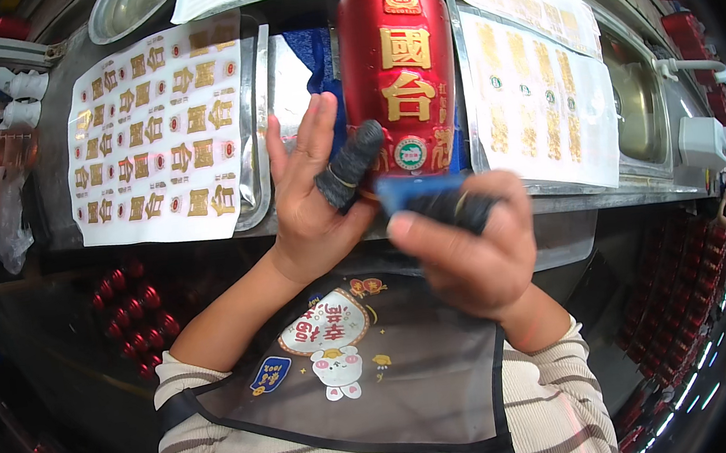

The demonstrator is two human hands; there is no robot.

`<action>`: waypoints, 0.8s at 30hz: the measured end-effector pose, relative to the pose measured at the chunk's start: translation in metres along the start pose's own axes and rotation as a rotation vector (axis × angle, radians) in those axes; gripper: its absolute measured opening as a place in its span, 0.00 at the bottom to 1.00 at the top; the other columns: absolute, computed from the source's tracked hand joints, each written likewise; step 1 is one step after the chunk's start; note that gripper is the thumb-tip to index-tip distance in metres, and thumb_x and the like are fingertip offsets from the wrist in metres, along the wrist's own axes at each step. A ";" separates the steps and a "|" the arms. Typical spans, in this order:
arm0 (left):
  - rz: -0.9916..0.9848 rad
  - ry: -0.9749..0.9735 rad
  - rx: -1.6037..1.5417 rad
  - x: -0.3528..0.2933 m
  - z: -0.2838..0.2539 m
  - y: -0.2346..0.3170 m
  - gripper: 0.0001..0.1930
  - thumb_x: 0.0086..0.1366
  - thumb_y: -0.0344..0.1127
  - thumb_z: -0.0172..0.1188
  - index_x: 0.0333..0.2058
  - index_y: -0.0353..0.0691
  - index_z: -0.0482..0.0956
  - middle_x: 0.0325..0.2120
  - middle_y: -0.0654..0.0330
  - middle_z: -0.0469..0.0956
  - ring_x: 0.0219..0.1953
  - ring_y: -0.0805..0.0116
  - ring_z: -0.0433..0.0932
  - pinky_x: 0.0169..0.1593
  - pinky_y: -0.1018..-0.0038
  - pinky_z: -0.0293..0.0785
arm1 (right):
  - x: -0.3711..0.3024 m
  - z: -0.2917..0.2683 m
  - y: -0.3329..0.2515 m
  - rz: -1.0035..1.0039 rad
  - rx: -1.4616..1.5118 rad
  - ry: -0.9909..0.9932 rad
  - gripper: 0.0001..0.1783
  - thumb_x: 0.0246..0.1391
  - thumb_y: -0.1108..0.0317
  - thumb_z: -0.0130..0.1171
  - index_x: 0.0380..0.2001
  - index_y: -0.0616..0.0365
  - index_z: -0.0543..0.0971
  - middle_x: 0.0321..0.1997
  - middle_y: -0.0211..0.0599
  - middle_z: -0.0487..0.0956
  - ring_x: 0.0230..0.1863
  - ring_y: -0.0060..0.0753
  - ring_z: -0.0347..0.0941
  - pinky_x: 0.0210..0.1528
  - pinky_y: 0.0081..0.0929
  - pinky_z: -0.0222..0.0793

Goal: The person applies gold stickers to red cylindrical containers, smoothing each label with a blue cloth. They handle multiple containers one at a time, placing finished units aside on a nearby surface.

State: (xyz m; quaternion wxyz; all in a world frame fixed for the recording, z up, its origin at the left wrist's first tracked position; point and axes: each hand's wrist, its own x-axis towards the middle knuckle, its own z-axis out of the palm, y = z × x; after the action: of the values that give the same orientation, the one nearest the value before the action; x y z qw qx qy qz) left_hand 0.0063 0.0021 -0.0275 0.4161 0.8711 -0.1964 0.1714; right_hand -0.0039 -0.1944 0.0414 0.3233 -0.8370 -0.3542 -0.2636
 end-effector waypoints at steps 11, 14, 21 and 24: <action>0.054 -0.100 -0.018 0.024 -0.020 0.013 0.45 0.49 0.34 0.73 0.66 0.36 0.63 0.64 0.53 0.70 0.68 0.54 0.66 0.73 0.46 0.37 | 0.002 -0.014 -0.003 0.342 0.156 0.084 0.21 0.36 0.85 0.72 0.38 0.57 0.85 0.35 0.37 0.82 0.33 0.36 0.76 0.36 0.30 0.73; 0.125 -0.104 -0.057 0.034 -0.019 0.014 0.41 0.49 0.35 0.72 0.63 0.35 0.67 0.64 0.54 0.69 0.68 0.57 0.66 0.73 0.49 0.40 | 0.006 -0.006 0.006 0.295 0.003 0.111 0.21 0.38 0.84 0.73 0.39 0.58 0.84 0.35 0.37 0.80 0.34 0.34 0.75 0.38 0.27 0.72; 0.047 -0.115 -0.025 0.040 -0.023 0.020 0.48 0.47 0.38 0.74 0.67 0.41 0.62 0.65 0.56 0.68 0.67 0.56 0.66 0.73 0.46 0.32 | 0.015 -0.007 0.002 0.461 0.045 0.191 0.17 0.41 0.83 0.71 0.38 0.58 0.84 0.33 0.37 0.80 0.30 0.37 0.74 0.38 0.33 0.74; 0.137 -0.095 0.009 0.038 -0.015 0.008 0.47 0.51 0.42 0.73 0.68 0.42 0.61 0.65 0.57 0.68 0.68 0.55 0.65 0.72 0.46 0.29 | 0.020 0.002 0.002 0.000 -0.077 -0.052 0.22 0.35 0.81 0.68 0.40 0.56 0.86 0.29 0.30 0.72 0.31 0.39 0.72 0.37 0.35 0.74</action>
State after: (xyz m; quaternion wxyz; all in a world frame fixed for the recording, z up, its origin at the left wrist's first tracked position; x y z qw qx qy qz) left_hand 0.0335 0.0019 0.0045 0.3898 0.8646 -0.2745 0.1587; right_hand 0.0103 -0.1856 0.0526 0.2816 -0.8555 -0.3519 -0.2551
